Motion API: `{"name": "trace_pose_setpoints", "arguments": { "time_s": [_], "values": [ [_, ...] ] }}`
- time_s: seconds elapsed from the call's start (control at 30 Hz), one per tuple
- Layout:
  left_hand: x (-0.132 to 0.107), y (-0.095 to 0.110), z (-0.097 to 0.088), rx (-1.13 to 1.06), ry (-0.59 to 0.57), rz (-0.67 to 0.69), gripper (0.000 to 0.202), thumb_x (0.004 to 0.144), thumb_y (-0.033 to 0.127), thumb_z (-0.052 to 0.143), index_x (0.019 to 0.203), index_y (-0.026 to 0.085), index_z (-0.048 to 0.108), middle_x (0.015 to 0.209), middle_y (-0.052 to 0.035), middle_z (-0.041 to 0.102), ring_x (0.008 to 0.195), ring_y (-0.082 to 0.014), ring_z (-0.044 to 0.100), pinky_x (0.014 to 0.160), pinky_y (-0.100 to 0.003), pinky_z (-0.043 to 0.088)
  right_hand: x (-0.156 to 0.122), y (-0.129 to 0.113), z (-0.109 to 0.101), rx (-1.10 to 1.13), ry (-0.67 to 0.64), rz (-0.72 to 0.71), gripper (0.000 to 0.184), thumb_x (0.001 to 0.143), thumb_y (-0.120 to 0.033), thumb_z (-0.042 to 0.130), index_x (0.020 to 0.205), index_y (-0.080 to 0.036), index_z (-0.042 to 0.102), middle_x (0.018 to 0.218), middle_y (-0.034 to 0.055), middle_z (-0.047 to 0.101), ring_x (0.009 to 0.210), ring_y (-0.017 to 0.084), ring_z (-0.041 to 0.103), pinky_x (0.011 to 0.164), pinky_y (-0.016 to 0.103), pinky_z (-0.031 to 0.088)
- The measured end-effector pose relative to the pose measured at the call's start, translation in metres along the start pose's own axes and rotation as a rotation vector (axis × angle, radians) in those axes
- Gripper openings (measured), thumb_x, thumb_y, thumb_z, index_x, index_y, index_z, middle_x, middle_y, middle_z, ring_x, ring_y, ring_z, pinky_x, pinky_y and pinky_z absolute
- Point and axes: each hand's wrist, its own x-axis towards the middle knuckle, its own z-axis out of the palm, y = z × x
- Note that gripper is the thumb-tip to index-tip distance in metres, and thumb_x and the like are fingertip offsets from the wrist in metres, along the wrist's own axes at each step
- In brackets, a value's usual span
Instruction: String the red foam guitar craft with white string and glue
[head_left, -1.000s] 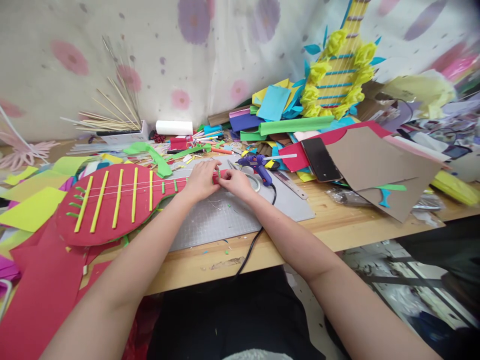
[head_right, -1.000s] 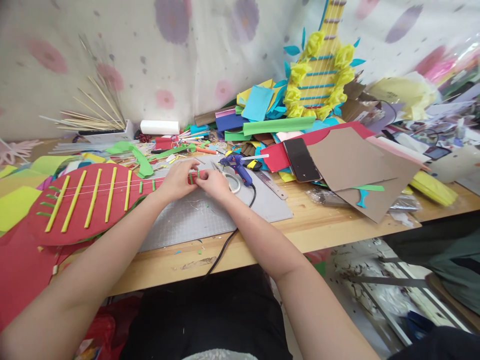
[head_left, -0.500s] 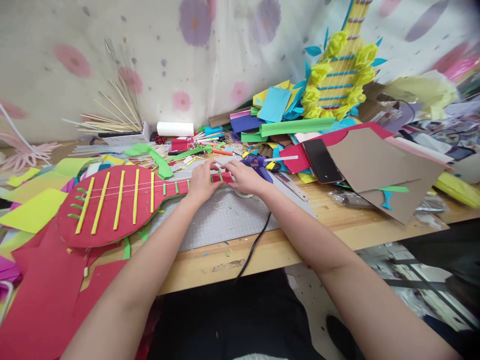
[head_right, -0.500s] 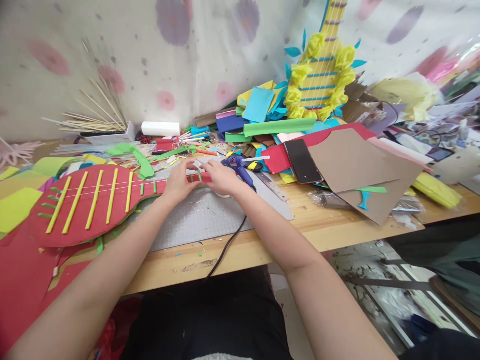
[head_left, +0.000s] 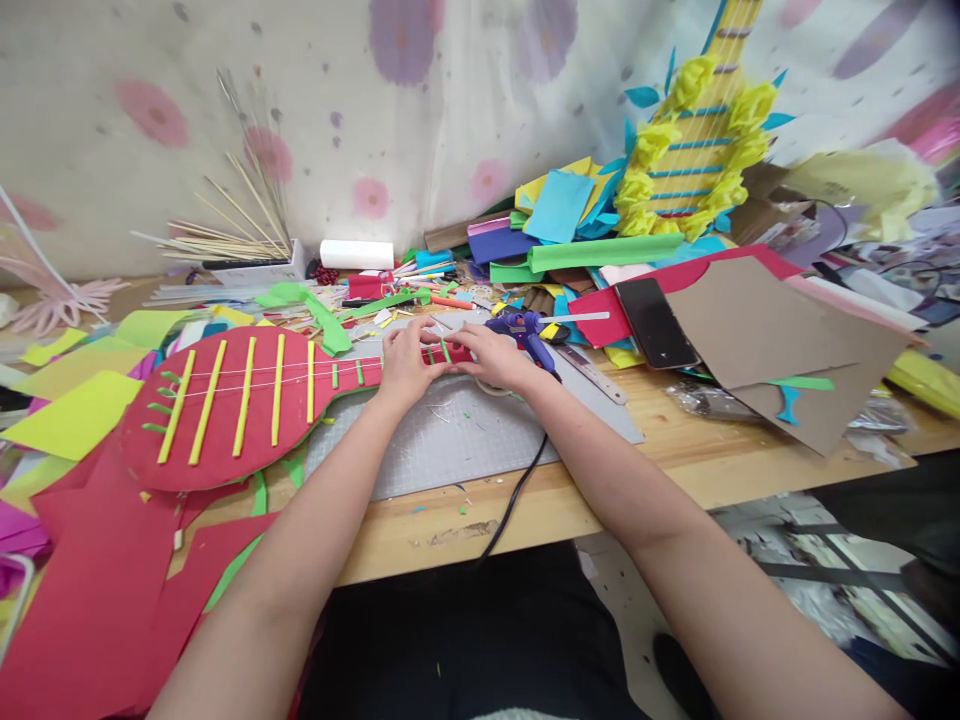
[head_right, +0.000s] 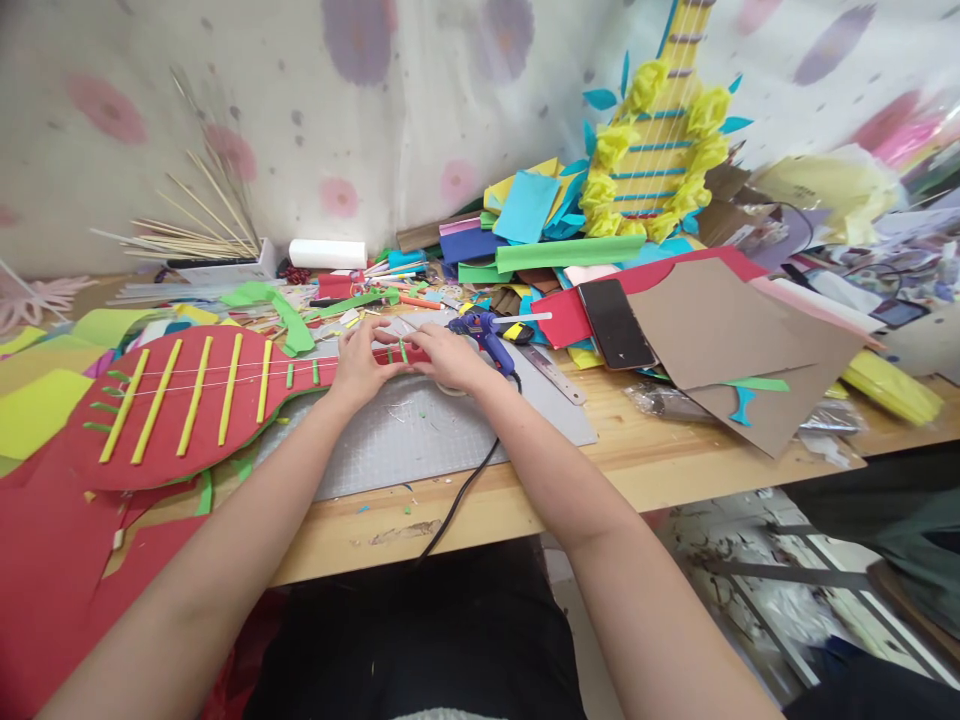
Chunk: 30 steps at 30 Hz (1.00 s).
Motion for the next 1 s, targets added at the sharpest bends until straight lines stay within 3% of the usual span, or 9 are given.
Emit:
{"name": "trace_pose_setpoints", "arguments": {
  "time_s": [0.33, 0.53, 0.73, 1.0],
  "values": [
    [0.000, 0.004, -0.003, -0.035, -0.024, -0.029, 0.058, 0.061, 0.038, 0.077, 0.108, 0.023, 0.045, 0.097, -0.0023, 0.069, 0.099, -0.0213, 0.060, 0.096, -0.041, 0.030, 0.002, 0.003, 0.005, 0.079, 0.025, 0.013, 0.043, 0.080, -0.024, 0.061, 0.122, -0.020, 0.057, 0.108, 0.0082, 0.058, 0.100, 0.020, 0.053, 0.081, 0.030, 0.041],
    [0.001, 0.001, -0.003, 0.034, 0.064, 0.021, 0.060, 0.060, 0.038, 0.078, 0.108, 0.024, 0.046, 0.092, -0.0016, 0.070, 0.100, -0.0234, 0.059, 0.097, -0.041, 0.030, 0.004, 0.004, -0.002, 0.328, -0.004, -0.073, 0.043, 0.079, -0.018, 0.056, 0.122, -0.022, 0.058, 0.090, 0.0022, 0.063, 0.080, 0.015, 0.056, 0.074, 0.028, 0.043],
    [0.001, 0.001, 0.003, 0.109, 0.113, 0.080, 0.054, 0.064, 0.038, 0.075, 0.108, 0.024, 0.048, 0.097, -0.0027, 0.069, 0.103, -0.0247, 0.058, 0.099, -0.041, 0.028, 0.010, 0.003, 0.008, 0.647, 0.070, 0.181, 0.031, 0.076, -0.019, 0.057, 0.106, -0.018, 0.065, 0.080, 0.0020, 0.067, 0.070, 0.013, 0.060, 0.067, 0.025, 0.047],
    [-0.002, 0.004, 0.005, 0.098, 0.061, 0.097, 0.048, 0.068, 0.035, 0.069, 0.110, 0.025, 0.047, 0.102, -0.0020, 0.068, 0.102, -0.0229, 0.059, 0.100, -0.041, 0.026, 0.016, -0.005, 0.016, 0.596, 0.142, 0.369, 0.022, 0.068, -0.014, 0.058, 0.090, -0.018, 0.064, 0.075, 0.0006, 0.066, 0.068, 0.013, 0.061, 0.063, 0.024, 0.047]
  ]
}}
